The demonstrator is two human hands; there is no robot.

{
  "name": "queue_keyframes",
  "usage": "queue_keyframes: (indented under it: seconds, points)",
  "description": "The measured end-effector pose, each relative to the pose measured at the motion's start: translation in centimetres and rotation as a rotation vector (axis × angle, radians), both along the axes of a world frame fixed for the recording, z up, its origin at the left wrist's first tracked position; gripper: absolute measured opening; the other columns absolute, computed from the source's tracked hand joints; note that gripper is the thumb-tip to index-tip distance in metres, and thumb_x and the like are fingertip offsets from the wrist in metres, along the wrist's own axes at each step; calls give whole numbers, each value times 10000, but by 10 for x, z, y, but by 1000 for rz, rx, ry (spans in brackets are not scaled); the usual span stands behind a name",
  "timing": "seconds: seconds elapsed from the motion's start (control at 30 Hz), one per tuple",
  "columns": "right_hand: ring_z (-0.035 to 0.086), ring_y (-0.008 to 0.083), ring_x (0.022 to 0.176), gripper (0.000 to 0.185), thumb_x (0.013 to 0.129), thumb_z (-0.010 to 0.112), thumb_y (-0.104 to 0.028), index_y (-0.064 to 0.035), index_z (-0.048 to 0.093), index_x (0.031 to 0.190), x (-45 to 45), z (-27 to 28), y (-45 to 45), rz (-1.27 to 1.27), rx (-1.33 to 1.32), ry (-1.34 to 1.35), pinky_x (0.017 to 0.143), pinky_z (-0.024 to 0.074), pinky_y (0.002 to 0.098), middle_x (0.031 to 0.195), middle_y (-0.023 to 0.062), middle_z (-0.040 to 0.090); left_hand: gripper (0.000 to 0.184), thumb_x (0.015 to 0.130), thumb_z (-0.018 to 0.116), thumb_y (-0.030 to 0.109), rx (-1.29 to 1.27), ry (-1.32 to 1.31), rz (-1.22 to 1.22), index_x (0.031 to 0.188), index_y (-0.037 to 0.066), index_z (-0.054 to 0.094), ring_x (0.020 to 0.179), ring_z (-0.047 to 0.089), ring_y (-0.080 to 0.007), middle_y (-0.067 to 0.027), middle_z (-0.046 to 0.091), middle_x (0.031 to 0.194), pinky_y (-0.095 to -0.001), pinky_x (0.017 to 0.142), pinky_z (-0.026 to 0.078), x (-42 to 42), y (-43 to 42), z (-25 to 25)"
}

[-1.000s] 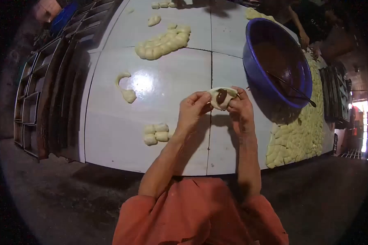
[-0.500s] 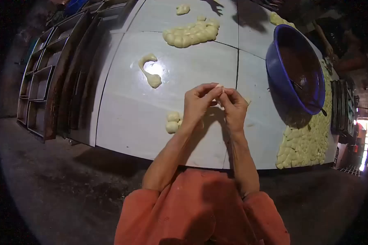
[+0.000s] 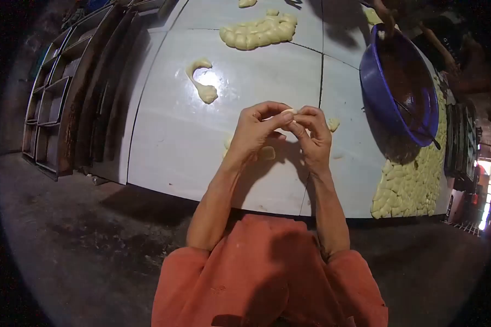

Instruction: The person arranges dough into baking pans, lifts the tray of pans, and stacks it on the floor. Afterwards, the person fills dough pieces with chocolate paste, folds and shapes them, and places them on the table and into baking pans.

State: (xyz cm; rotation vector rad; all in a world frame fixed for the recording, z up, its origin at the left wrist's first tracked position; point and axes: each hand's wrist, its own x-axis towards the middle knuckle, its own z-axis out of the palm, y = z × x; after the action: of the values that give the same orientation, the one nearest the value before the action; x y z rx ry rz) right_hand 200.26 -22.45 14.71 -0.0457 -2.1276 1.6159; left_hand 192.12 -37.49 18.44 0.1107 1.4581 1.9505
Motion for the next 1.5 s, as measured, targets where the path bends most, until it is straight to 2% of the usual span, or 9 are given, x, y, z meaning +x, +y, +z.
queue_keyframes:
  seconds: [0.13, 0.4, 0.6, 0.73, 0.8, 0.93, 1.0, 1.27, 1.5]
  points:
    - [578, 137, 983, 205, 924, 721, -117, -53, 665, 1111, -1, 6, -34, -210, -369, 84, 840, 477, 305, 1112, 61, 598, 265, 953, 667, 166, 30, 45, -58, 1164, 8, 681, 839, 672, -123, -77, 703, 1003, -251, 642, 568, 1, -6, -15]
    - [575, 130, 667, 187, 920, 744, -184, -46, 621, 894, 3, -13, -22, -279, 131, 125, 611, 485, 286, 745, 43, 607, 293, 933, 701, 168, -66, 183, -184, 1183, 15, 705, 720, 646, -84, -52, 708, 957, -224, 603, 529, 21, -17, -5]
    - [625, 155, 718, 218, 937, 717, -191, -14, 664, 1054, 13, 14, -28, -134, 77, -113, 647, 509, 295, 906, 87, 662, 242, 934, 710, 192, -207, 226, -76, 1078, -1, 740, 718, 626, -79, -45, 712, 843, -240, 614, 528, 17, -29, -6]
    - [670, 193, 840, 227, 927, 707, -132, 10, 682, 1102, 26, 12, -24, 50, 191, -28, 762, 552, 309, 1048, 125, 687, 356, 998, 622, 248, -196, 31, -85, 1253, 4, 667, 782, 639, -107, -77, 721, 930, -284, 709, 554, 22, -41, 2]
    - [678, 200, 894, 188, 928, 694, -118, 7, 694, 1069, 22, 9, -26, 17, -67, -254, 758, 554, 316, 1009, 129, 697, 508, 990, 634, 332, -362, 421, 30, 1394, 35, 558, 691, 684, -137, -105, 705, 839, -284, 583, 534, 23, -49, -5]
    - [695, 267, 905, 220, 970, 610, -164, 20, 688, 1061, 13, 2, -29, 109, 199, -567, 802, 549, 351, 1006, 155, 703, 663, 834, 783, 296, -628, 1128, -197, 1413, 85, 536, 1027, 660, -315, -166, 687, 1170, -419, 943, 477, 10, -79, -24]
    - [687, 306, 901, 244, 968, 601, -182, 21, 684, 1075, 11, 11, -33, 113, 231, -546, 826, 537, 376, 1025, 166, 697, 682, 744, 817, 286, -626, 1098, -288, 1341, 65, 574, 1189, 563, -315, -144, 635, 1254, -435, 1043, 362, 14, -86, -22]
    - [687, 322, 962, 264, 979, 588, -199, 4, 669, 1127, 8, 41, -41, 171, 353, -752, 853, 534, 410, 1040, 169, 690, 660, 724, 818, 229, -655, 1145, -257, 1317, 95, 560, 1089, 579, -265, -75, 629, 1086, -441, 985, 388, 24, -85, -41]
    - [665, 350, 979, 385, 895, 691, -219, -6, 617, 1208, -76, 21, -82, 162, 446, -295, 841, 544, 425, 1099, 203, 649, 511, 893, 682, 119, -695, 880, 102, 1369, 10, 532, 1220, 583, -366, -224, 608, 1291, -457, 999, 477, -20, -127, -36]
